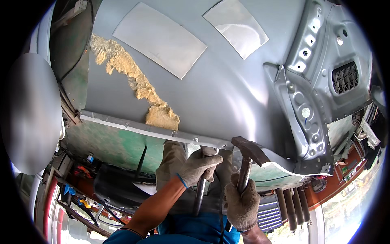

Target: The person uses a hammer and dolly to straighten and shape a detached car bumper and a hood panel. They repeatedly tap along edges and flat surfaces to remove dents and refine contours.

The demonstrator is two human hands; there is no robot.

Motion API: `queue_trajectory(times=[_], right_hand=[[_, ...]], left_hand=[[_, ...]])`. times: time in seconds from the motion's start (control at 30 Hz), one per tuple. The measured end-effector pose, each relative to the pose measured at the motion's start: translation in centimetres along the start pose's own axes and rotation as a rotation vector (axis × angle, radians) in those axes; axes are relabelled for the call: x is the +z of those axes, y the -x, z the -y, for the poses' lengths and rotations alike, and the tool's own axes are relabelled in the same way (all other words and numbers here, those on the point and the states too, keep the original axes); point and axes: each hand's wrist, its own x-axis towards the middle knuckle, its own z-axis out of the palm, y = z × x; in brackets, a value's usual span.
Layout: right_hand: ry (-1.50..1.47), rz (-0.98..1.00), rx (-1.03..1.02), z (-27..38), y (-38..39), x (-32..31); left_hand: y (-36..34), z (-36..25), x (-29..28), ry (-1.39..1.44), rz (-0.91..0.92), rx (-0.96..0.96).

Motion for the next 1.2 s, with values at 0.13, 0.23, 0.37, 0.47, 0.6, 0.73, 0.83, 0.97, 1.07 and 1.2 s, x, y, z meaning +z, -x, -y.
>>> queue_trajectory(times=[0.13, 0.23, 0.37, 0.47, 0.6, 0.73, 0.83, 0.97, 1.07, 1.2], right_hand=[[-0.043, 0.028, 0.044, 0.3, -0.1, -0.2], [-0.286, 0.073, -0.081, -0.9, 0.8, -1.4], [-0.453, 0.097, -0.230, -3.8, 2.4, -4.0], [-0.318, -0.224, -0.288, -7.6, 4.2, -3.2], [-0.877, -0.146, -0.285, -14.2, 6.6, -0.5], [-1.069, -0.282, -0.032, -16.1, 3.5, 3.1], [-1.391, -0.049, 0.129, -16.9, 0.7, 5.9], [-1.482, 0.280, 0.051, -18.1, -2.4, 12.7], [-1.728, 0.327, -0.022, -16.8, -3.3, 16.6], [-1.961, 0.434, -0.156, -15.4, -5.4, 19.9]], left_hand=[[-0.1, 0.1, 0.1, -0.008, -0.052, 0.041], [1.4, 0.8, 0.7, -0.022, -0.236, 0.134], [6.6, 3.1, 1.4, 0.022, -0.567, 0.238], [12.1, 3.1, 1.8, -0.036, -0.538, 0.342], [16.8, -0.9, 2.2, -0.657, -0.229, 0.576], [15.2, -7.7, 7.9, -1.311, -0.460, 0.626], [11.4, -10.5, 9.8, -1.950, -0.448, 0.784], [8.0, -10.1, 9.8, -2.167, -0.485, 0.687], [6.3, -9.3, 10.2, -2.204, -0.561, 0.555], [5.8, -7.9, 10.2, -2.270, -0.637, 0.569]])
